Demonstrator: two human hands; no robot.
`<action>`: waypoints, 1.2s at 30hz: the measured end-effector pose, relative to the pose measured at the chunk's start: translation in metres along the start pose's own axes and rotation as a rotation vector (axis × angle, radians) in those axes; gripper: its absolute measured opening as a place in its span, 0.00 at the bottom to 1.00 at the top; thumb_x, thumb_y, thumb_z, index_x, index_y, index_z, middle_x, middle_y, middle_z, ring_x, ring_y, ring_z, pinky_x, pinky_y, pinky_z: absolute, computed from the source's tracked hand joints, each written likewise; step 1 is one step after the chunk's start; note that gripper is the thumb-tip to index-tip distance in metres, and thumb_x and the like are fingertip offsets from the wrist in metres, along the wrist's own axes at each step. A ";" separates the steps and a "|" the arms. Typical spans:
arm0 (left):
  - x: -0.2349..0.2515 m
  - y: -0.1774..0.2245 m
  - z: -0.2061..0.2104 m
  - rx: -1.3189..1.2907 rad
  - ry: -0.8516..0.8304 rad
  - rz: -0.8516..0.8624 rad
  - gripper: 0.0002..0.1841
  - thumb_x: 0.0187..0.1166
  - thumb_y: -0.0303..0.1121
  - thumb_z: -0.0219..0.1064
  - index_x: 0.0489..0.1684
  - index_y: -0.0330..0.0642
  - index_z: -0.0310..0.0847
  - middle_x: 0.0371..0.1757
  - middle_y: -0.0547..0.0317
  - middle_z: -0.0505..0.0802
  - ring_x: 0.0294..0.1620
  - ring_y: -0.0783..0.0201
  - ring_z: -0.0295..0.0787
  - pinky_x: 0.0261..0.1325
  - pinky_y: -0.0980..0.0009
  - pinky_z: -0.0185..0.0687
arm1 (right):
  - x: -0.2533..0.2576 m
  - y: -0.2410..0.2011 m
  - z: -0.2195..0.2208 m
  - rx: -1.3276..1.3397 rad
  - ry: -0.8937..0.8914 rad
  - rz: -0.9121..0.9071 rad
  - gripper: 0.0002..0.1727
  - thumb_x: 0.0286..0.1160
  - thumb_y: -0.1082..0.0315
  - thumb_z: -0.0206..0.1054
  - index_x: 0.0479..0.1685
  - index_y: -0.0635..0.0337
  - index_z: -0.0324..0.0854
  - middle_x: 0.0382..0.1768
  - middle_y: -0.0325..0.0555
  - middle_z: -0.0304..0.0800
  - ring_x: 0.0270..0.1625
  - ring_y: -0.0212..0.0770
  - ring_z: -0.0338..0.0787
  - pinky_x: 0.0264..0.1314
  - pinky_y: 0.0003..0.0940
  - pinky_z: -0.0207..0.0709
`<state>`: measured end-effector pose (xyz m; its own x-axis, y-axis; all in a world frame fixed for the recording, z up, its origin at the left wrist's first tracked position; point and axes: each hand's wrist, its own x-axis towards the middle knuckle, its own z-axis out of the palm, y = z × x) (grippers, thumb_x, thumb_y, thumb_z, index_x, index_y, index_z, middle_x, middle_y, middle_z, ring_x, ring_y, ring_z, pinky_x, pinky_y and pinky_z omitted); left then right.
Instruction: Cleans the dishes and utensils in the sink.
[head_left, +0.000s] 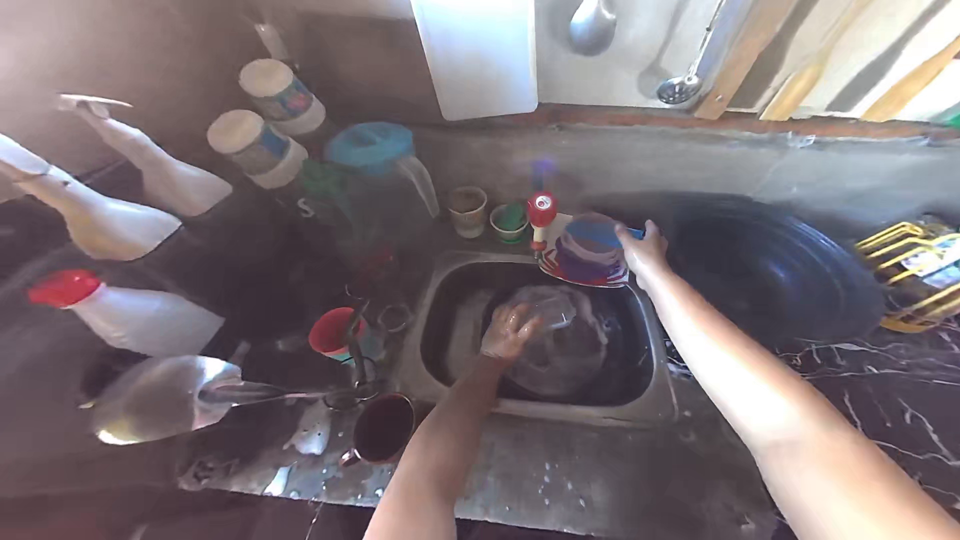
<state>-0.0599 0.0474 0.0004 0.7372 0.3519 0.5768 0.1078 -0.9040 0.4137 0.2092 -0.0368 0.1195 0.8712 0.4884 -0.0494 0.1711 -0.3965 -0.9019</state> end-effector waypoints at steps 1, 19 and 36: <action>0.000 -0.006 0.003 0.047 0.107 0.125 0.15 0.75 0.22 0.67 0.56 0.45 0.91 0.60 0.32 0.91 0.63 0.28 0.87 0.68 0.35 0.78 | -0.014 0.006 -0.006 -0.084 -0.025 -0.152 0.50 0.77 0.49 0.72 0.93 0.65 0.51 0.87 0.76 0.54 0.87 0.71 0.61 0.84 0.65 0.62; 0.038 0.053 -0.004 -0.027 0.080 -0.650 0.29 0.73 0.34 0.72 0.76 0.38 0.77 0.81 0.29 0.74 0.84 0.31 0.66 0.83 0.35 0.61 | -0.028 0.022 -0.019 -0.317 0.117 -0.689 0.41 0.56 0.63 0.87 0.74 0.66 0.76 0.76 0.74 0.69 0.78 0.71 0.72 0.77 0.60 0.73; -0.014 0.015 -0.011 -0.257 -0.054 -1.313 0.36 0.81 0.33 0.68 0.90 0.37 0.57 0.82 0.30 0.73 0.82 0.38 0.71 0.81 0.47 0.69 | -0.026 0.034 -0.004 -0.454 0.045 -0.689 0.38 0.75 0.55 0.74 0.84 0.61 0.70 0.89 0.73 0.55 0.90 0.70 0.58 0.90 0.59 0.57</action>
<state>-0.0764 0.0313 0.0065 0.2109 0.9033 -0.3736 0.6288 0.1672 0.7593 0.1942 -0.0667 0.0917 0.5189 0.7092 0.4772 0.8346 -0.2996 -0.4622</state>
